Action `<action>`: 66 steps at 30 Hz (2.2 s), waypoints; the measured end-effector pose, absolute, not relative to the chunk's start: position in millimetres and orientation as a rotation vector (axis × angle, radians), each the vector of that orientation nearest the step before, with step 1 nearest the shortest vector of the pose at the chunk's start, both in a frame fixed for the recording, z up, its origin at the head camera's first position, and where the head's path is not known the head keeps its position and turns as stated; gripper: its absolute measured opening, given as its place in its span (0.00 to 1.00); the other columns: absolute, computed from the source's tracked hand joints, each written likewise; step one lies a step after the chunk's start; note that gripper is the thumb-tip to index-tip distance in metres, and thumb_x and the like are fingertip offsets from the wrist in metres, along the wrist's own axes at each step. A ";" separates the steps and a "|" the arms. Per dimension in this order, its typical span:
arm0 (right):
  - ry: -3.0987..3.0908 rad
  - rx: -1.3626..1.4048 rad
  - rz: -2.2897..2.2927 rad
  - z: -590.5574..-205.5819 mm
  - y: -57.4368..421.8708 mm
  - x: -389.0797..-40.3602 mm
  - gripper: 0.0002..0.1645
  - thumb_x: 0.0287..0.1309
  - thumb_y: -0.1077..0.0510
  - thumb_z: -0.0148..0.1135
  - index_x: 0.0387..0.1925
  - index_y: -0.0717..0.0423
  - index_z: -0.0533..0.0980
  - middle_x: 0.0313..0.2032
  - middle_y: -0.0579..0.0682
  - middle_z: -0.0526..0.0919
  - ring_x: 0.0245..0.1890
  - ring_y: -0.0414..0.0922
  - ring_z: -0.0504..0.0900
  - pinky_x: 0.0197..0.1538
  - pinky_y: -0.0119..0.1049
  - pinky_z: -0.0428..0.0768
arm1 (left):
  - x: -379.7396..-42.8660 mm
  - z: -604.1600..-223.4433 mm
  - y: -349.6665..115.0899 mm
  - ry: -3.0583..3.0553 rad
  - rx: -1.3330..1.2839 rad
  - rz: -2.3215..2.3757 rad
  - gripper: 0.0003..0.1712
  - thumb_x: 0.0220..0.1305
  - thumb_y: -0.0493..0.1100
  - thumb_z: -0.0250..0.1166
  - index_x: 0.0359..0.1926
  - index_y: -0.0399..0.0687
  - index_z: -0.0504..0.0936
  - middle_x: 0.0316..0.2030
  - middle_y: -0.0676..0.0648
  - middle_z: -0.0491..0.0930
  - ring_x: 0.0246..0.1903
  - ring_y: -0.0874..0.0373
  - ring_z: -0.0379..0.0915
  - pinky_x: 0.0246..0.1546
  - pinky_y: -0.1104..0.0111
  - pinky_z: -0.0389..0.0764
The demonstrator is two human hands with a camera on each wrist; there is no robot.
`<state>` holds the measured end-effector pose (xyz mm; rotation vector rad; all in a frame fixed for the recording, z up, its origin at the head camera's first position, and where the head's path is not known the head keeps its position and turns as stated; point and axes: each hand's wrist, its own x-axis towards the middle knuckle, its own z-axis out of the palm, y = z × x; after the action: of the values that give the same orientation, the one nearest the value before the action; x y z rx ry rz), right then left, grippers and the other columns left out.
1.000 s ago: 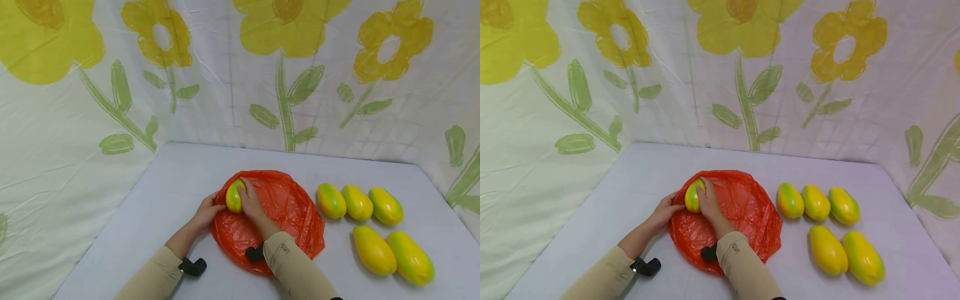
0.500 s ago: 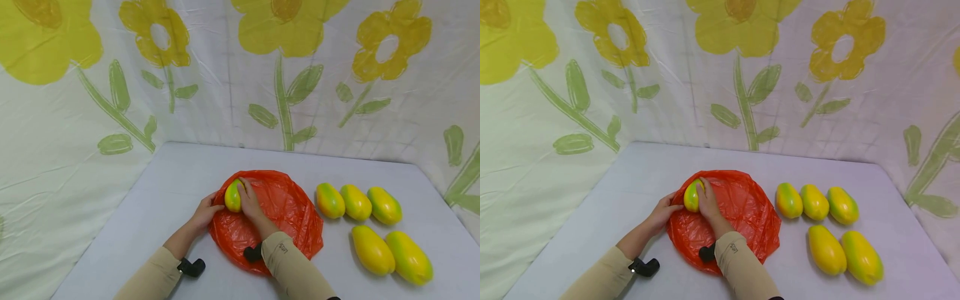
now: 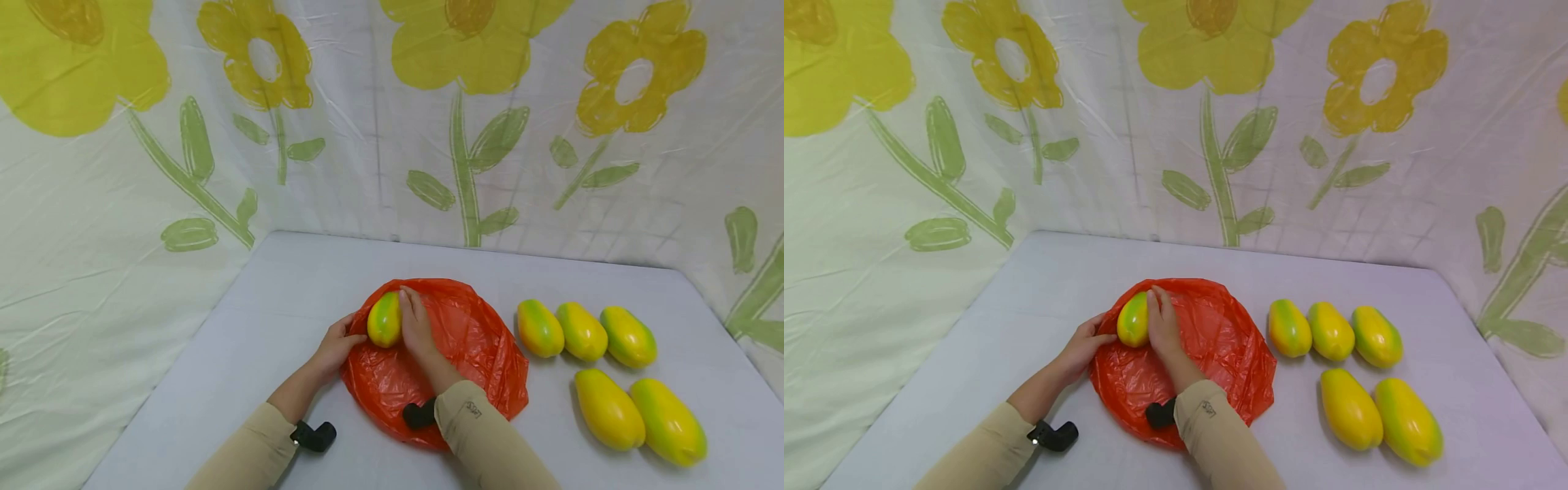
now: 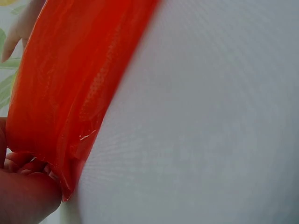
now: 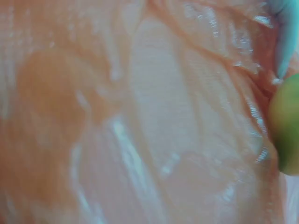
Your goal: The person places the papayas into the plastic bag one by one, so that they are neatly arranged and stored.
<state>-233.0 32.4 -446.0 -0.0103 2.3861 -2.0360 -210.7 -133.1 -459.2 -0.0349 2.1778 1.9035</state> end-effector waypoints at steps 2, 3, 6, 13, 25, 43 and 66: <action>2.392 -0.006 -2.045 -442.6 37.4 -232.5 0.30 0.69 0.42 0.38 0.65 0.52 0.62 0.62 0.54 0.69 0.60 0.53 0.67 0.67 0.53 0.65 | -210.9 -459.6 -133.2 2.181 -0.030 1.901 0.29 0.63 0.33 0.51 0.66 0.43 0.63 0.63 0.39 0.67 0.57 0.47 0.70 0.53 0.60 0.78; 2.397 -0.006 -2.043 -441.1 40.3 -232.3 0.30 0.69 0.42 0.38 0.65 0.53 0.62 0.62 0.53 0.68 0.62 0.53 0.66 0.67 0.53 0.63 | -210.8 -459.6 -133.1 2.185 -0.025 1.897 0.29 0.63 0.33 0.51 0.66 0.43 0.63 0.63 0.39 0.67 0.57 0.47 0.70 0.53 0.60 0.78; 2.383 -0.015 -2.033 -436.0 50.7 -230.8 0.32 0.68 0.41 0.38 0.66 0.52 0.61 0.65 0.52 0.65 0.65 0.52 0.63 0.68 0.54 0.62 | -210.7 -459.5 -133.3 2.189 -0.030 1.891 0.28 0.63 0.33 0.51 0.66 0.43 0.64 0.63 0.39 0.67 0.58 0.47 0.70 0.53 0.60 0.78; 2.322 -0.003 -1.994 -423.1 76.6 -229.3 0.36 0.66 0.36 0.37 0.68 0.50 0.57 0.68 0.51 0.60 0.68 0.53 0.58 0.69 0.56 0.59 | -208.4 -456.3 -132.9 2.174 -0.036 1.893 0.28 0.64 0.34 0.51 0.66 0.44 0.63 0.64 0.39 0.66 0.57 0.48 0.70 0.52 0.59 0.79; 2.321 -0.088 -2.010 -397.4 121.5 -225.3 0.29 0.70 0.46 0.38 0.68 0.52 0.57 0.72 0.51 0.49 0.72 0.53 0.48 0.72 0.56 0.49 | -208.5 -455.6 -133.4 2.178 -0.043 1.881 0.28 0.65 0.35 0.50 0.67 0.45 0.62 0.65 0.40 0.65 0.59 0.47 0.68 0.53 0.59 0.78; 2.470 0.211 -2.021 -375.4 201.6 -208.7 0.34 0.68 0.40 0.36 0.69 0.52 0.55 0.72 0.51 0.51 0.71 0.52 0.50 0.73 0.53 0.47 | -205.9 -458.1 -133.5 2.162 -0.056 1.891 0.28 0.64 0.34 0.51 0.66 0.45 0.63 0.63 0.41 0.67 0.56 0.49 0.71 0.50 0.60 0.80; 2.490 0.680 -2.008 -394.9 236.0 -201.8 0.33 0.67 0.40 0.40 0.68 0.50 0.59 0.70 0.50 0.57 0.69 0.50 0.56 0.72 0.48 0.56 | -206.4 -457.6 -132.2 2.159 -0.085 1.898 0.28 0.64 0.34 0.51 0.66 0.47 0.63 0.63 0.42 0.67 0.57 0.48 0.70 0.51 0.60 0.79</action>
<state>-201.8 236.0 -394.9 0.6797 2.4903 -2.0083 -206.4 -132.2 -457.6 -0.0849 2.1589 1.8976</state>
